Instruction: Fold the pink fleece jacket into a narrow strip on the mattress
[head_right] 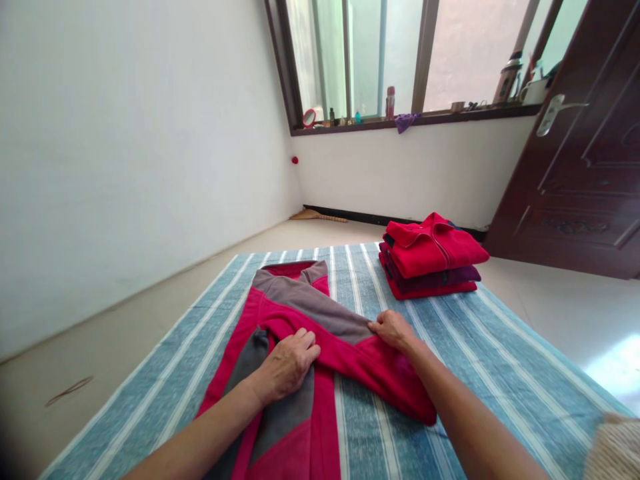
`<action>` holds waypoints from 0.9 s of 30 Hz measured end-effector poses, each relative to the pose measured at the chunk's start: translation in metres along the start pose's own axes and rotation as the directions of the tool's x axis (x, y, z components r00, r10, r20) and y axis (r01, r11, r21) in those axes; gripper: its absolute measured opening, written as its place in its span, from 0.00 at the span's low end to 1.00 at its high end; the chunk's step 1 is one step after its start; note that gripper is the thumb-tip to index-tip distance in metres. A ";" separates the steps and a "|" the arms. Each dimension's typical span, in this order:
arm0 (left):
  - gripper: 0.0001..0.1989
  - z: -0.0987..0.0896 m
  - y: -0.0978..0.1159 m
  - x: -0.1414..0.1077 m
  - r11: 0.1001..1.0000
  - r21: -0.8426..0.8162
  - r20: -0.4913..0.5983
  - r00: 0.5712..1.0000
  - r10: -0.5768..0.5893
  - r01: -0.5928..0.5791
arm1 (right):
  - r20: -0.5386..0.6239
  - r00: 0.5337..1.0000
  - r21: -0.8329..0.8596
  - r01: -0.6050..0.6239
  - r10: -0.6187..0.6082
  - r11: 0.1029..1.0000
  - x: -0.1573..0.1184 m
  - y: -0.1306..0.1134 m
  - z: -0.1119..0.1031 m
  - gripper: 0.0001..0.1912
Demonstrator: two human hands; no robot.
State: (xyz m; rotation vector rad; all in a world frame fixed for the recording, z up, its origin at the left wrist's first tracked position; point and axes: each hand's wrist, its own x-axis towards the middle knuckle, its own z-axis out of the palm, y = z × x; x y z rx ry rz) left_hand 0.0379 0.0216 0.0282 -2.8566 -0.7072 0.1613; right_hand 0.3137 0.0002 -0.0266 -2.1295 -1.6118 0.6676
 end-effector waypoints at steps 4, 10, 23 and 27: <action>0.10 -0.012 0.018 0.012 0.998 -0.017 -0.003 0.998 0.065 -0.065 | 0.042 0.999 0.019 -0.004 0.004 1.000 -0.002 0.002 -0.004 0.23; 0.09 -0.016 0.041 0.026 0.994 -0.005 0.020 0.994 0.106 -0.106 | 0.119 0.993 0.040 -0.026 0.022 0.999 -0.012 0.008 -0.014 0.20; 0.07 -0.006 0.070 0.040 0.976 0.050 -0.073 0.974 0.216 -0.213 | 0.179 0.982 0.035 -0.060 0.053 0.998 -0.029 0.006 -0.034 0.16; 0.07 0.003 0.082 0.045 0.965 0.040 -0.090 0.961 0.263 -0.260 | 0.203 0.977 0.003 -0.066 0.064 0.998 -0.039 0.017 -0.043 0.14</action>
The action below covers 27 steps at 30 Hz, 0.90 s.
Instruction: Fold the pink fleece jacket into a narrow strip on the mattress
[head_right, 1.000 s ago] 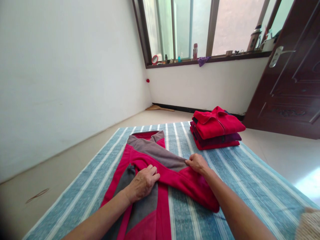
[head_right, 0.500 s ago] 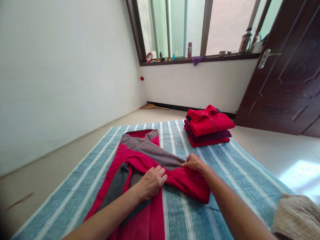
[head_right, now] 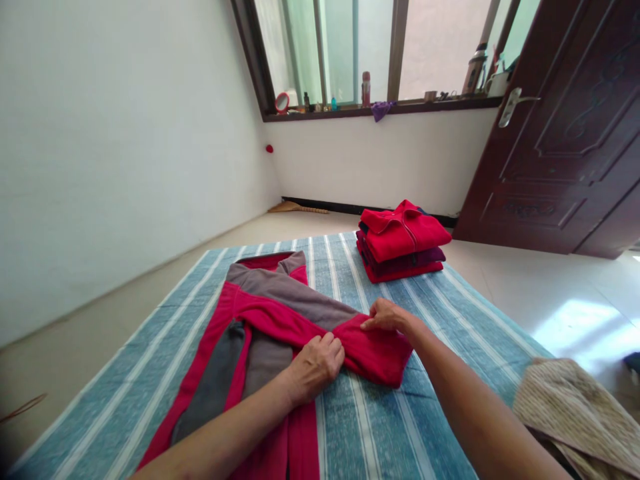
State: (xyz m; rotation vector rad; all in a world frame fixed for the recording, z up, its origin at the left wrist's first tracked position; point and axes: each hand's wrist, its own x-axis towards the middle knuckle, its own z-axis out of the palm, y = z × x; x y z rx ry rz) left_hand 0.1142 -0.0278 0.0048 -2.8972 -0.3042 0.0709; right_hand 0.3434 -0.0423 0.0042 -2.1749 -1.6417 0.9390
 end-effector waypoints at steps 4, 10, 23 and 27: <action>0.07 0.002 -0.004 -0.006 1.000 -0.015 -0.018 0.999 0.027 -0.027 | -0.056 0.998 -0.040 0.012 -0.014 0.999 -0.009 0.008 0.000 0.11; 0.08 -0.008 -0.004 -0.007 1.000 -0.006 0.034 0.999 0.016 -0.015 | -0.108 0.994 -0.112 0.017 -0.029 0.994 -0.017 0.014 0.002 0.12; 0.06 0.007 0.017 0.014 0.999 -0.031 -0.047 0.999 0.014 -0.016 | 0.004 0.987 0.209 0.155 -0.159 0.966 -0.083 0.046 -0.017 0.28; 0.07 0.002 0.016 0.015 0.998 -0.054 -0.048 0.999 -0.017 0.014 | -0.025 0.951 0.313 0.299 -0.307 0.902 -0.097 0.058 -0.011 0.35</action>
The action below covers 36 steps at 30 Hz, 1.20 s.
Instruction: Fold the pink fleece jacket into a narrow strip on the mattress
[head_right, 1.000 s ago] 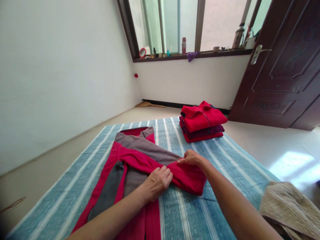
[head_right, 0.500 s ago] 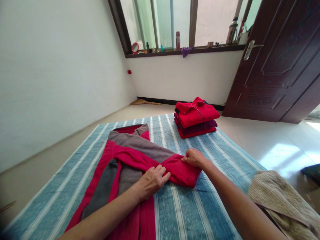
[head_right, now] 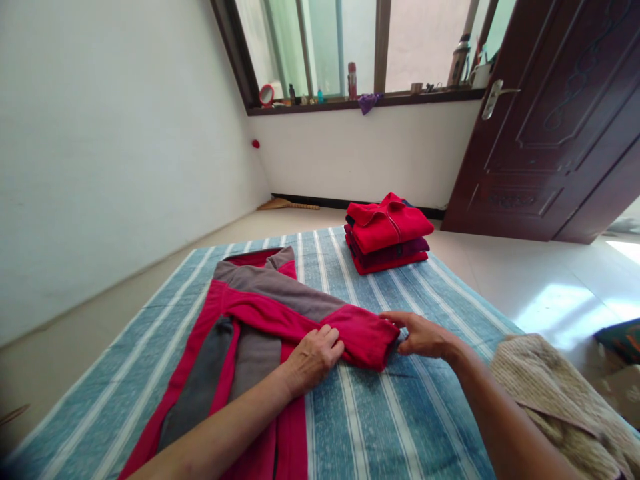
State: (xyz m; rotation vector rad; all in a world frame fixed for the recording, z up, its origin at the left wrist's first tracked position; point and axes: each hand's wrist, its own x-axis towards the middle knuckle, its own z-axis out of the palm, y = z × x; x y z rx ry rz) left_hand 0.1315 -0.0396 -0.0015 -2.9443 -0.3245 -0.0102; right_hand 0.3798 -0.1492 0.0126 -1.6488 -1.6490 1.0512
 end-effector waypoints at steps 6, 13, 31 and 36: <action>0.08 -0.009 -0.001 -0.005 0.999 -0.037 0.005 1.000 -0.014 0.015 | -0.389 0.921 -0.187 -0.113 0.032 0.976 0.012 0.024 0.020 0.20; 0.09 -0.008 0.004 -0.014 0.998 -0.054 0.053 0.998 0.037 -0.034 | -0.397 0.916 -0.245 -0.161 0.052 0.956 0.007 0.032 0.024 0.18; 0.09 -0.010 0.008 -0.017 0.998 -0.033 0.047 0.998 0.046 -0.045 | -0.327 0.891 -0.684 0.007 -0.314 0.730 -0.029 -0.037 0.057 0.22; 0.10 -0.009 0.011 -0.020 0.999 -0.014 0.022 0.999 0.048 -0.048 | -0.231 0.860 -0.768 0.127 -0.456 0.628 -0.033 -0.004 0.117 0.34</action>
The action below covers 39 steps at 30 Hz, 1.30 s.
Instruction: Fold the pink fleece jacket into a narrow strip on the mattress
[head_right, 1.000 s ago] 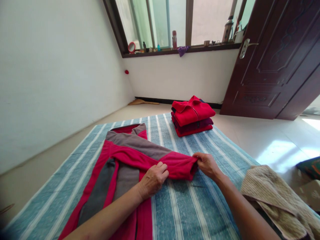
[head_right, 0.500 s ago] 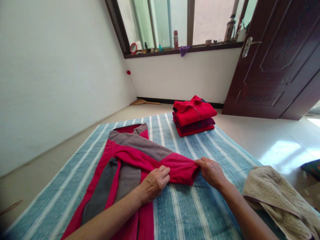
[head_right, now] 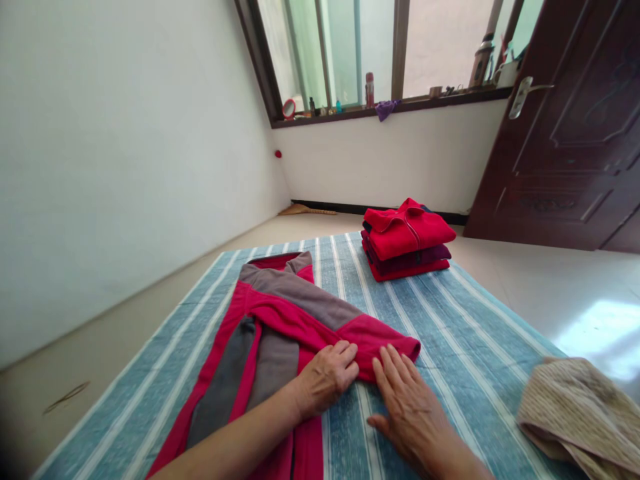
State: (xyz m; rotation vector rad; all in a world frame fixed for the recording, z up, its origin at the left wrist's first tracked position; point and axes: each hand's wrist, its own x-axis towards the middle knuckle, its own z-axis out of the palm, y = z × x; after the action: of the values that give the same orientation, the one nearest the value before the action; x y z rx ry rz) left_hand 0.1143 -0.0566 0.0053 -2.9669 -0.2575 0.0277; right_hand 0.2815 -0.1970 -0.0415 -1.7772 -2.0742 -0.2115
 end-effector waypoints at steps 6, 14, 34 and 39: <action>0.04 -0.004 0.002 -0.002 1.000 -0.022 0.032 0.999 0.001 -0.001 | -0.069 0.997 -0.147 0.036 -0.047 0.988 -0.034 0.019 0.047 0.35; 0.03 -0.014 -0.026 -0.018 0.951 -0.278 -0.182 0.964 -0.192 0.136 | -0.298 0.910 -0.290 0.201 -0.288 0.935 -0.001 0.014 0.019 0.25; 0.15 0.017 -0.128 -0.128 0.413 -0.513 -0.214 0.354 -0.910 0.752 | 0.127 0.990 0.059 0.057 -0.065 0.997 0.244 -0.148 0.053 0.05; 0.14 0.027 -0.124 -0.127 0.407 -0.538 -0.219 0.344 -0.913 0.738 | -0.009 0.998 0.144 0.056 -0.055 0.988 0.243 -0.138 0.081 0.05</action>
State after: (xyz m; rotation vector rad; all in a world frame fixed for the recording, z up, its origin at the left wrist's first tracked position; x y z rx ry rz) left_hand -0.0328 0.0467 -0.0001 -2.5463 -1.8644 -0.9876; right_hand 0.1034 0.0295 0.0002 -1.6340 -2.0815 -0.0793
